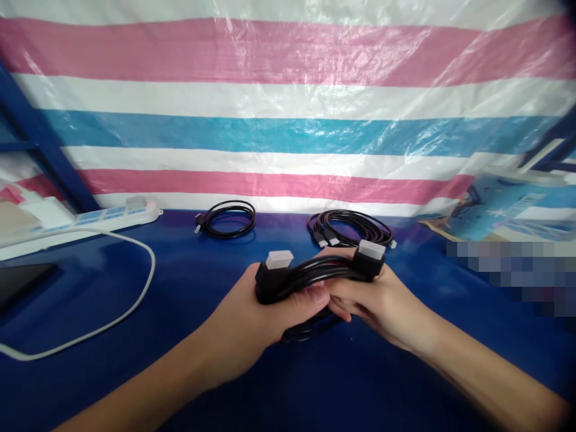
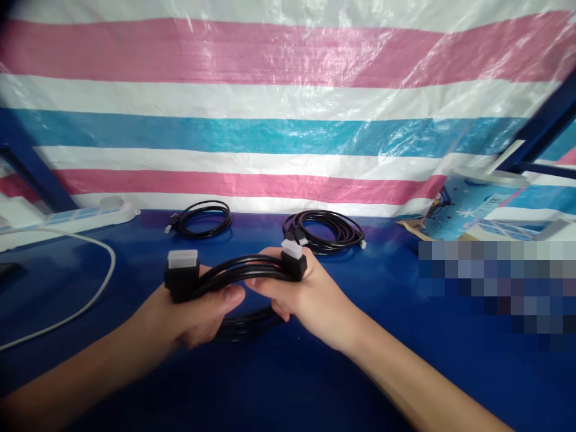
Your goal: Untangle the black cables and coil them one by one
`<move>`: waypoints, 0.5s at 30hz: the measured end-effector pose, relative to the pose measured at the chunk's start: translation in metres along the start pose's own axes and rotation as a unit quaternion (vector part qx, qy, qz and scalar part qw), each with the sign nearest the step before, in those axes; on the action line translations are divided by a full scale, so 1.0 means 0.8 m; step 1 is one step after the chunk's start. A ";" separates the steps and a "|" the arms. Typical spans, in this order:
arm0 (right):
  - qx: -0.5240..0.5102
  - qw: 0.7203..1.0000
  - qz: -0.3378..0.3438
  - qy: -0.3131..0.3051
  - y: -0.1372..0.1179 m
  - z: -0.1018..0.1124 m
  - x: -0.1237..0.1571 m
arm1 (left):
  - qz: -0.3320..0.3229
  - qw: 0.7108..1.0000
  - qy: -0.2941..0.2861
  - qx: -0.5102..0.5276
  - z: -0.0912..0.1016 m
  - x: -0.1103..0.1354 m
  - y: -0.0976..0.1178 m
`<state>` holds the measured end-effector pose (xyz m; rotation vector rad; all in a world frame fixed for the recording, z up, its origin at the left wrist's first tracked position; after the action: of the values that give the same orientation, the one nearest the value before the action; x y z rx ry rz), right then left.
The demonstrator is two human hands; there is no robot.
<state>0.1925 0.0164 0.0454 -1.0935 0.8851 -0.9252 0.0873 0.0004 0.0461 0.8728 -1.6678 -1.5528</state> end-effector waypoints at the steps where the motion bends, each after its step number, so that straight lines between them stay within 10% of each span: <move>1: 0.011 1.000 0.004 -0.021 -0.003 -0.001 0.002 | 0.001 1.000 -0.008 -0.023 0.000 0.000 -0.001; 5: 0.158 0.970 0.008 -0.185 -0.009 -0.028 0.023 | -0.038 0.965 -0.094 -0.241 0.006 -0.001 -0.008; 7: 0.275 0.926 0.047 -0.252 -0.013 -0.044 0.031 | -0.156 0.885 -0.151 -0.412 0.009 0.002 0.005; 11: 0.613 0.726 0.252 -0.185 -0.049 -0.065 -0.010 | -0.264 0.713 -0.179 -0.624 0.059 -0.008 0.043; 15: 0.670 0.683 0.257 -0.140 -0.068 -0.076 -0.127 | -0.244 0.676 -0.106 -0.688 0.163 -0.051 0.083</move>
<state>0.0913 0.0802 0.0968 0.3242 0.0500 -0.6203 -0.0020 0.1091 0.1045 0.2293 0.0629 -2.6266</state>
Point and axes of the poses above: each hand's wrist, its own x-axis away from the middle knuckle, its own z-axis out of the back of the hand, y = z × x, the point moved 8 cm from there along -x, towards the middle knuckle, and after that the axes turned 5 degrees about x, right-handed, at the moved point
